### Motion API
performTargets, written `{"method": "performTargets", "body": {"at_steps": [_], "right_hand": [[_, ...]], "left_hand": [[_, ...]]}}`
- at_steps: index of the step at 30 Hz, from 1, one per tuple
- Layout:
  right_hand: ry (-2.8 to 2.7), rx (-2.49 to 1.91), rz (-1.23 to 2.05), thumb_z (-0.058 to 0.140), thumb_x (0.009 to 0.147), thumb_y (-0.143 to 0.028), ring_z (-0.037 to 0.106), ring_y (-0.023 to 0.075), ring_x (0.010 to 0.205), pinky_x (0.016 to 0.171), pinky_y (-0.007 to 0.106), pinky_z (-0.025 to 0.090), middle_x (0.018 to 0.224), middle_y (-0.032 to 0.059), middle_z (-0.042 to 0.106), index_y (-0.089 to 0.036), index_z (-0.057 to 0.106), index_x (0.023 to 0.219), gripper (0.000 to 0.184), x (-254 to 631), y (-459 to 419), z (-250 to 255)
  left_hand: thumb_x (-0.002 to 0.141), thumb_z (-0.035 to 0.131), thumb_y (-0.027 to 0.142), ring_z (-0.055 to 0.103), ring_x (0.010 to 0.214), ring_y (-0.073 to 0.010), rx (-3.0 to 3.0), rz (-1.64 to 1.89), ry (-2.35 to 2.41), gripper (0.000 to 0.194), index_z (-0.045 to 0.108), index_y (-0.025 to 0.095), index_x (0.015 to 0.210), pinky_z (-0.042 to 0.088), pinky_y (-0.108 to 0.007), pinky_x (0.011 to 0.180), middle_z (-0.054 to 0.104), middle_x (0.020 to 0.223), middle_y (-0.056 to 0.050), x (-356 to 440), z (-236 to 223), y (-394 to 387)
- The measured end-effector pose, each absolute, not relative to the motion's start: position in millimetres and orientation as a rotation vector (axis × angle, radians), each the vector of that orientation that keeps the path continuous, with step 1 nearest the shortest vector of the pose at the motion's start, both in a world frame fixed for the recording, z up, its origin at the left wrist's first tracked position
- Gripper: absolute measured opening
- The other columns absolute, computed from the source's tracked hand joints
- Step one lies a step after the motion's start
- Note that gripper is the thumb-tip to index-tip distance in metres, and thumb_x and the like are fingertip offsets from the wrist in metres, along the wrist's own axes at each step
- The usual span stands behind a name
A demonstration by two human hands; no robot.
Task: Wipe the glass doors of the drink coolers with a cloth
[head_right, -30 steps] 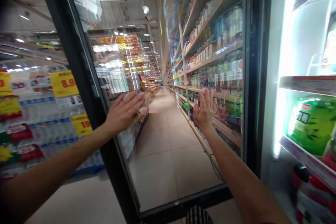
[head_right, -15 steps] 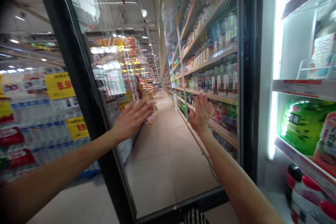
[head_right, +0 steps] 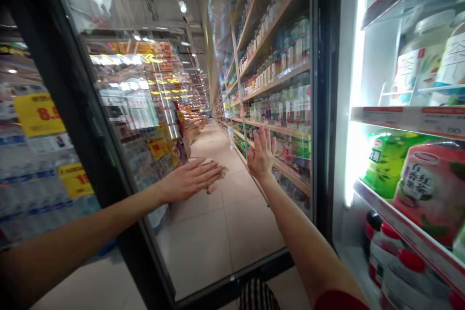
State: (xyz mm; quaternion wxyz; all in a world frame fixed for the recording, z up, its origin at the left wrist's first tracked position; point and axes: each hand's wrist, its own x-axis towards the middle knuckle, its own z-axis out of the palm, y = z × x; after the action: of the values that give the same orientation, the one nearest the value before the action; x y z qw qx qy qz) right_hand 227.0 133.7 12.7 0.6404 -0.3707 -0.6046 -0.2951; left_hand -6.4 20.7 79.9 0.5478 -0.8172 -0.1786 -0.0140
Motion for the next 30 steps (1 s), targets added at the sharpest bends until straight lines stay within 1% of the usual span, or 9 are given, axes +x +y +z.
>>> {"method": "performTargets", "body": {"at_steps": [5, 7, 12, 14, 20, 22, 26, 28, 30], "right_hand": [[-1.348, -0.827, -0.678, 0.033, 0.085, -0.026, 0.02, 0.0213, 0.136, 0.108, 0.048, 0.019, 0.143, 0.0106, 0.033, -0.019, 0.03, 0.136, 0.052, 227, 135, 11], [-1.349, -0.826, -0.674, 0.033, 0.085, -0.026, 0.02, 0.0212, 0.136, 0.108, 0.048, 0.019, 0.143, 0.0107, 0.033, -0.019, 0.031, 0.136, 0.052, 226, 136, 11], [-1.361, -0.836, -0.65, 0.032, 0.085, -0.027, 0.019, 0.0213, 0.136, 0.108, 0.047, 0.017, 0.143, 0.0099, 0.032, -0.02, 0.03, 0.137, 0.052, 226, 135, 11], [-1.361, -0.835, -0.653, 0.032, 0.085, -0.026, 0.02, 0.0213, 0.136, 0.108, 0.048, 0.017, 0.143, 0.0095, 0.032, -0.02, 0.03, 0.137, 0.052, 227, 135, 11], [-1.35, -0.827, -0.66, 0.032, 0.085, -0.027, 0.02, 0.0207, 0.136, 0.109, 0.047, 0.018, 0.142, 0.01, 0.034, -0.02, 0.031, 0.136, 0.051, 227, 137, 10], [-1.347, -0.824, -0.663, 0.032, 0.086, -0.027, 0.02, 0.0205, 0.136, 0.109, 0.046, 0.018, 0.142, 0.0105, 0.034, -0.019, 0.032, 0.135, 0.05, 227, 137, 9], [-1.358, -0.833, -0.645, 0.032, 0.086, -0.027, 0.021, 0.0203, 0.136, 0.109, 0.046, 0.018, 0.142, 0.0108, 0.035, -0.018, 0.034, 0.134, 0.049, 226, 133, 8], [-1.364, -0.843, -0.631, 0.032, 0.086, -0.027, 0.021, 0.0201, 0.136, 0.109, 0.046, 0.018, 0.142, 0.0103, 0.035, -0.019, 0.035, 0.134, 0.049, 227, 132, 8], [-1.358, -0.848, -0.627, 0.032, 0.086, -0.027, 0.02, 0.0198, 0.136, 0.109, 0.046, 0.017, 0.141, 0.0099, 0.035, -0.019, 0.035, 0.134, 0.049, 226, 132, 8]], "left_hand": [[0.089, 0.035, 0.02, 0.025, 0.133, -0.0194, -1.667, -0.464, -0.793, 0.043, 0.038, 0.021, 0.131, 0.019, -0.041, 0.111, 0.04, 0.139, -0.002, -6, 126, 23], [0.089, 0.035, 0.021, 0.025, 0.133, -0.0208, -1.586, -0.563, -0.864, 0.042, 0.038, 0.022, 0.131, 0.019, -0.042, 0.111, 0.039, 0.139, -0.003, -3, 130, 25], [0.088, 0.036, 0.021, 0.03, 0.131, -0.0153, -1.955, -0.073, -0.51, 0.042, 0.039, 0.021, 0.13, 0.025, -0.036, 0.109, 0.041, 0.138, -0.001, 11, 71, 25], [0.088, 0.036, 0.022, 0.031, 0.13, -0.0134, -2.018, 0.019, -0.428, 0.042, 0.039, 0.021, 0.13, 0.026, -0.034, 0.109, 0.041, 0.138, 0.0, 12, 67, 27], [0.088, 0.036, 0.018, 0.023, 0.134, -0.0192, -1.746, -0.465, -0.822, 0.044, 0.036, 0.023, 0.132, 0.019, -0.042, 0.111, 0.04, 0.138, -0.002, 9, 116, 34], [0.088, 0.036, 0.018, 0.025, 0.133, -0.0195, -1.814, -0.396, -0.744, 0.042, 0.039, 0.021, 0.13, 0.02, -0.042, 0.11, 0.041, 0.138, -0.002, 11, 100, 33], [0.089, 0.034, 0.022, 0.035, 0.128, -0.0159, -2.003, -0.002, -0.367, 0.038, 0.044, 0.017, 0.126, 0.027, -0.036, 0.108, 0.044, 0.136, -0.002, 14, 56, 28], [0.089, 0.034, 0.022, 0.036, 0.128, -0.0155, -1.988, 0.014, -0.355, 0.039, 0.043, 0.017, 0.127, 0.028, -0.035, 0.107, 0.044, 0.135, -0.001, 14, 64, 29], [0.089, 0.035, 0.021, 0.032, 0.13, -0.0174, -1.905, -0.138, -0.509, 0.04, 0.041, 0.018, 0.129, 0.027, -0.037, 0.107, 0.043, 0.136, -0.001, 15, 90, 32]]}}
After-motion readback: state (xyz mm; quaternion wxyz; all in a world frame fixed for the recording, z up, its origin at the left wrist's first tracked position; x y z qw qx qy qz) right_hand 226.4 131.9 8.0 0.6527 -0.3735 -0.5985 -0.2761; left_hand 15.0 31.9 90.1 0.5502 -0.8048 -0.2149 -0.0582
